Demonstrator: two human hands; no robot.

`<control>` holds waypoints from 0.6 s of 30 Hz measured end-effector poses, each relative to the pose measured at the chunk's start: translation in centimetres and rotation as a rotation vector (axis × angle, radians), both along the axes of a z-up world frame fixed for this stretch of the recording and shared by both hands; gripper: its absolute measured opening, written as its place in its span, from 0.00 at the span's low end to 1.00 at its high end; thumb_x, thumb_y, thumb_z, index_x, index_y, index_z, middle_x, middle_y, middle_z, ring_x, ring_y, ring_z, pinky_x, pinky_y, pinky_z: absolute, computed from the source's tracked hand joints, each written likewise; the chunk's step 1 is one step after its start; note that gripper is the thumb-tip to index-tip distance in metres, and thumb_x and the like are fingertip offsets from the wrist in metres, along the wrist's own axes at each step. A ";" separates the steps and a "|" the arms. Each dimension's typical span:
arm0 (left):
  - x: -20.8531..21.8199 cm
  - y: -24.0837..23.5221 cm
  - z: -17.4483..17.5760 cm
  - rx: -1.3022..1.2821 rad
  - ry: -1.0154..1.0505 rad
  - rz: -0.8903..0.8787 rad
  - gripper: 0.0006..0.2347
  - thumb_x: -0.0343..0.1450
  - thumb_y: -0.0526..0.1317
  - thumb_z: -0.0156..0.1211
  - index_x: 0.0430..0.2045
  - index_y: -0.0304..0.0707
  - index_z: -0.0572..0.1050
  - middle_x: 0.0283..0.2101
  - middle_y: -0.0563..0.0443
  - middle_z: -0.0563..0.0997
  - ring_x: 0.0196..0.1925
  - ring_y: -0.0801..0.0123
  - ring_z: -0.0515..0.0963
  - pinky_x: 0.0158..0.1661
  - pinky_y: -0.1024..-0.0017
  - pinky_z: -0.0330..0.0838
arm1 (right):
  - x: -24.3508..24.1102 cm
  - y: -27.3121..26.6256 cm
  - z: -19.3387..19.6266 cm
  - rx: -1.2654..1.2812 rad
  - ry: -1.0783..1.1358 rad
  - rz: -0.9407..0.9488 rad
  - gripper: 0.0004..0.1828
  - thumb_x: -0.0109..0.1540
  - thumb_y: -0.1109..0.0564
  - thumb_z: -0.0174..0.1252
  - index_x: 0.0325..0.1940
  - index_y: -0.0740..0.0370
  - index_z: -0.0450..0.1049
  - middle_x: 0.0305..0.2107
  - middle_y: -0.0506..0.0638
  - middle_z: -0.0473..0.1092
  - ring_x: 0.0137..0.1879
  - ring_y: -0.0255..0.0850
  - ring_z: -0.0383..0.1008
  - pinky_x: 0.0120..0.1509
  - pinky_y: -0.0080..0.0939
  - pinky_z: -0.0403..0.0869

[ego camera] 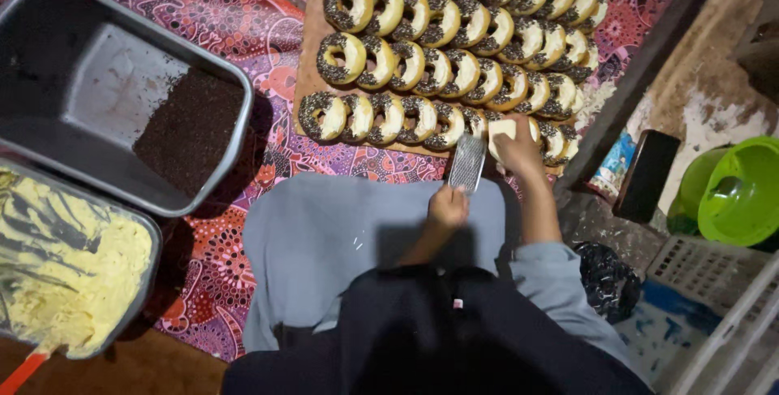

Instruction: The person dips donuts into a yellow glaze and then into dark crumbs, placing them on a board. They then use a grater to sprinkle white shavings over the finished donuts.

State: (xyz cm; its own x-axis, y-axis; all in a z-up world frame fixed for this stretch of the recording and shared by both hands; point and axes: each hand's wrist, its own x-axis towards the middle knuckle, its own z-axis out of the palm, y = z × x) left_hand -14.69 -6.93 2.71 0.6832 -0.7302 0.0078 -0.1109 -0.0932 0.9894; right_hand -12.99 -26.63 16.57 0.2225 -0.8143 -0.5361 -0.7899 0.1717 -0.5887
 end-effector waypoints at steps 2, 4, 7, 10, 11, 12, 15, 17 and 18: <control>0.9 -3.4 0.0 0.063 1.053 -0.133 0.11 0.80 0.39 0.47 0.29 0.34 0.68 0.17 0.52 0.67 0.14 0.70 0.65 0.15 0.68 0.60 | -1.3 0.2 -0.4 -0.238 0.027 0.174 0.25 0.60 0.59 0.55 0.62 0.57 0.63 0.40 0.63 0.75 0.41 0.54 0.78 0.45 0.54 0.76; 1.5 -6.0 -0.4 0.014 1.090 -0.125 0.10 0.79 0.39 0.47 0.28 0.35 0.65 0.18 0.54 0.67 0.13 0.73 0.64 0.14 0.69 0.59 | -1.7 0.3 -0.8 -0.341 0.124 0.297 0.27 0.61 0.57 0.56 0.64 0.56 0.61 0.40 0.68 0.75 0.43 0.61 0.78 0.49 0.58 0.76; 1.0 -7.3 -1.2 0.052 1.113 -0.130 0.10 0.79 0.39 0.46 0.28 0.38 0.64 0.16 0.55 0.66 0.13 0.73 0.64 0.14 0.69 0.57 | -0.5 0.5 -1.7 -0.265 0.362 0.372 0.29 0.63 0.54 0.53 0.68 0.57 0.57 0.39 0.75 0.74 0.45 0.71 0.75 0.53 0.66 0.72; -0.2 -7.1 -2.3 0.102 0.671 -0.090 0.13 0.79 0.39 0.49 0.23 0.36 0.67 0.16 0.54 0.70 0.15 0.71 0.71 0.18 0.65 0.65 | 2.2 0.2 -2.6 -0.189 0.531 0.381 0.31 0.63 0.53 0.49 0.70 0.59 0.55 0.39 0.75 0.75 0.46 0.71 0.76 0.53 0.68 0.72; -0.5 -7.1 -2.8 0.108 0.447 -0.067 0.14 0.79 0.39 0.51 0.21 0.35 0.69 0.16 0.54 0.73 0.16 0.71 0.75 0.21 0.64 0.69 | 3.2 -0.1 -2.9 -0.193 0.546 0.380 0.30 0.63 0.54 0.48 0.70 0.57 0.56 0.40 0.74 0.75 0.47 0.70 0.76 0.54 0.68 0.72; -1.0 -6.9 -3.3 0.094 0.510 -0.060 0.13 0.78 0.39 0.51 0.21 0.34 0.69 0.16 0.50 0.73 0.16 0.66 0.75 0.21 0.61 0.70 | 3.6 -0.3 -3.2 -0.195 0.564 0.378 0.29 0.64 0.54 0.47 0.70 0.56 0.57 0.42 0.73 0.75 0.49 0.69 0.76 0.54 0.68 0.72; -2.8 -5.0 -4.2 0.105 0.299 -0.047 0.12 0.75 0.39 0.52 0.22 0.33 0.71 0.18 0.42 0.74 0.18 0.54 0.74 0.22 0.55 0.69 | 3.7 -0.5 -4.3 -0.140 0.590 0.387 0.33 0.62 0.51 0.50 0.71 0.55 0.54 0.45 0.73 0.74 0.50 0.69 0.75 0.53 0.67 0.72; -3.5 -3.8 -4.4 0.145 -0.395 -0.048 0.11 0.75 0.39 0.52 0.23 0.34 0.73 0.20 0.37 0.74 0.20 0.47 0.74 0.22 0.52 0.64 | 3.0 -1.5 -4.3 -0.190 0.558 0.417 0.32 0.63 0.53 0.52 0.71 0.54 0.57 0.46 0.72 0.74 0.50 0.68 0.75 0.53 0.65 0.72; -4.2 -2.6 -4.1 0.133 -0.262 -0.073 0.12 0.76 0.40 0.53 0.22 0.33 0.73 0.21 0.36 0.74 0.23 0.45 0.74 0.24 0.51 0.65 | 2.5 -2.1 -4.0 -0.218 0.544 0.429 0.31 0.63 0.54 0.53 0.71 0.53 0.58 0.46 0.72 0.74 0.50 0.68 0.75 0.53 0.64 0.72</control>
